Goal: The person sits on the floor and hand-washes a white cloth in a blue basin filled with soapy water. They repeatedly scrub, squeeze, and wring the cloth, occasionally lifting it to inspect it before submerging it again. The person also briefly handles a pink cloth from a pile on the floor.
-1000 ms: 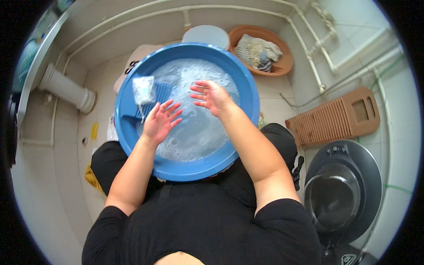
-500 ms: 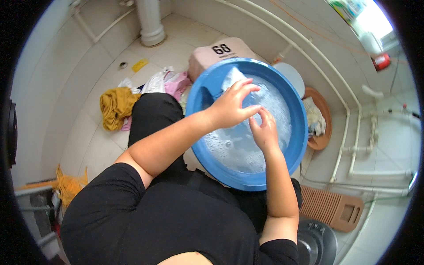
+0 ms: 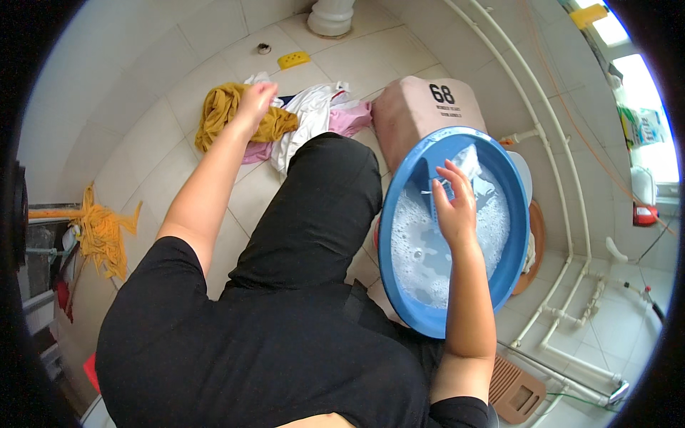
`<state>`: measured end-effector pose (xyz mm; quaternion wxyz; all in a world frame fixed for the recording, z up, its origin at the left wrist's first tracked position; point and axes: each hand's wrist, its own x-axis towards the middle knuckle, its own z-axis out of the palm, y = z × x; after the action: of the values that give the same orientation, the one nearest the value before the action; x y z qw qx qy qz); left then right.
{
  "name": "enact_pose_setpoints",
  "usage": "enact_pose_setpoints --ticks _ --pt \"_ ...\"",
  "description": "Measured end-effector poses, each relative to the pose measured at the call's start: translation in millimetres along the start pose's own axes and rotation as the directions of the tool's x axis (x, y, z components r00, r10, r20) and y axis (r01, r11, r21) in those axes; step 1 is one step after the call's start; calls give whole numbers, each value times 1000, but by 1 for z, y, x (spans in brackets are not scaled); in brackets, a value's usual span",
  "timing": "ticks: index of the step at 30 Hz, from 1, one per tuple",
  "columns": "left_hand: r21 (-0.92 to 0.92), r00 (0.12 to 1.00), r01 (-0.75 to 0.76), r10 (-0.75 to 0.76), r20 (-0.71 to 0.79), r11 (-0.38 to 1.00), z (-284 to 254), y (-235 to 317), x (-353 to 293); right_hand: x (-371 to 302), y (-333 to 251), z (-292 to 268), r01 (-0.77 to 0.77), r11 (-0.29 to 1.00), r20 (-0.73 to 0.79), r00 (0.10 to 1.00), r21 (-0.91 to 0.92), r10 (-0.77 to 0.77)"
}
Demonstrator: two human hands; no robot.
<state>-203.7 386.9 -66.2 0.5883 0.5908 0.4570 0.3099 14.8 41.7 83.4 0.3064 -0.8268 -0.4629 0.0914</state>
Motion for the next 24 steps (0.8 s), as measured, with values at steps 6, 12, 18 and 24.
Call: enact_pose_setpoints --ticks 6,12,18,24 --pt "193 905 368 -398 151 909 16 -140 -43 -8 27 6 -120 991 40 992 56 118" --pt "411 895 378 -441 67 830 58 -203 -42 -4 39 1 -200 960 58 980 195 192" --pt "11 781 580 -559 278 815 68 -217 -8 -20 60 -5 -315 916 65 949 248 309" --pt "-31 784 621 -621 18 783 74 -218 -12 -34 77 -2 -491 732 121 859 472 497"
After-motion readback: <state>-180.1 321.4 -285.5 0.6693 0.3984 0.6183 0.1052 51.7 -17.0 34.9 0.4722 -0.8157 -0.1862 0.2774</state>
